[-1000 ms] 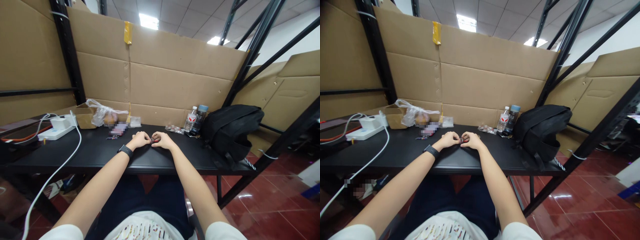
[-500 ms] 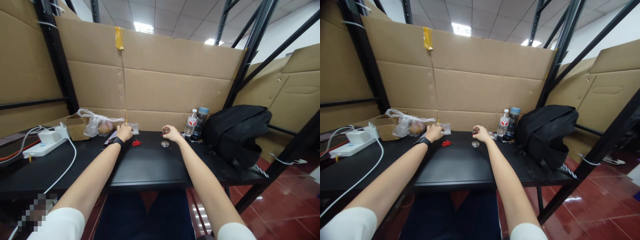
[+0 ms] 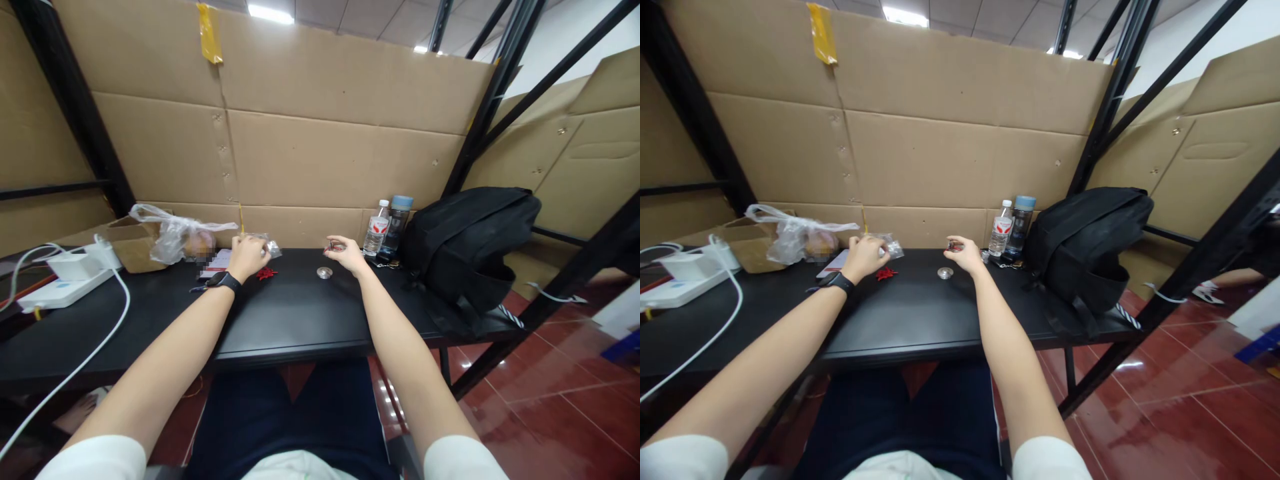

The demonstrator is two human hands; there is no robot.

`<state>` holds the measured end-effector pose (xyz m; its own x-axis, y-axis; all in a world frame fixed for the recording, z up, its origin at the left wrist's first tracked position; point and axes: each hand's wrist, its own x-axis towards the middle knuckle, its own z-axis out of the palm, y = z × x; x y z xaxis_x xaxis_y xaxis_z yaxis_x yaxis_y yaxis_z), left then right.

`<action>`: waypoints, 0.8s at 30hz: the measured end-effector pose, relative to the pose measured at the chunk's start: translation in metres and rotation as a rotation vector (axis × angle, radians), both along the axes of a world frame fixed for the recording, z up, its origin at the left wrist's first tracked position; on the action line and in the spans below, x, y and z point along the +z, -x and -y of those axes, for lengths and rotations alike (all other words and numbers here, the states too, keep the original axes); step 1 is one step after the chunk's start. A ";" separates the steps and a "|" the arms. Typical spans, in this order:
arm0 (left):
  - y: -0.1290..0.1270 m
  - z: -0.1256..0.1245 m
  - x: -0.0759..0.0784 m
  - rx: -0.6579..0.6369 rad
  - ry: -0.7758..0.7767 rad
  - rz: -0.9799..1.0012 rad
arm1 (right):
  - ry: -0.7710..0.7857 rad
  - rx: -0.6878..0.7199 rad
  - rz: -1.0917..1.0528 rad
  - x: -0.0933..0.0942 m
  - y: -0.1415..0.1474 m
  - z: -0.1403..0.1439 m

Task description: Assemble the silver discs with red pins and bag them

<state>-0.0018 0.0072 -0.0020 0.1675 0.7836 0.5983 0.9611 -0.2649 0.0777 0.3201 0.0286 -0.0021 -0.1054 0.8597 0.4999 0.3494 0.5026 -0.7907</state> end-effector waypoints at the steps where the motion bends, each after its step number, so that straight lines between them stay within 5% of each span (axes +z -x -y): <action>1: -0.007 0.004 0.002 -0.086 0.040 0.019 | 0.012 0.018 -0.003 0.001 0.002 0.002; 6: -0.046 0.022 0.004 -0.457 0.289 0.001 | 0.002 0.050 0.147 0.003 0.003 0.008; 10: -0.055 0.025 -0.003 -0.563 0.426 -0.084 | -0.021 0.025 0.311 0.007 0.000 0.012; 15: -0.050 0.017 -0.010 -0.676 0.457 -0.049 | 0.016 0.158 0.419 0.015 0.003 0.026; 19: -0.052 0.017 -0.010 -0.680 0.442 -0.129 | 0.023 0.298 0.593 0.018 0.013 0.035; 24: -0.054 0.023 -0.005 -0.571 0.486 -0.263 | -0.020 0.285 0.808 0.017 0.025 0.039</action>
<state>0.0518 -0.0157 -0.0075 0.7105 0.6972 0.0959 0.6899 -0.7169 0.1001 0.2950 -0.0100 0.0151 -0.6470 0.7376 0.1932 0.6597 0.6685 -0.3432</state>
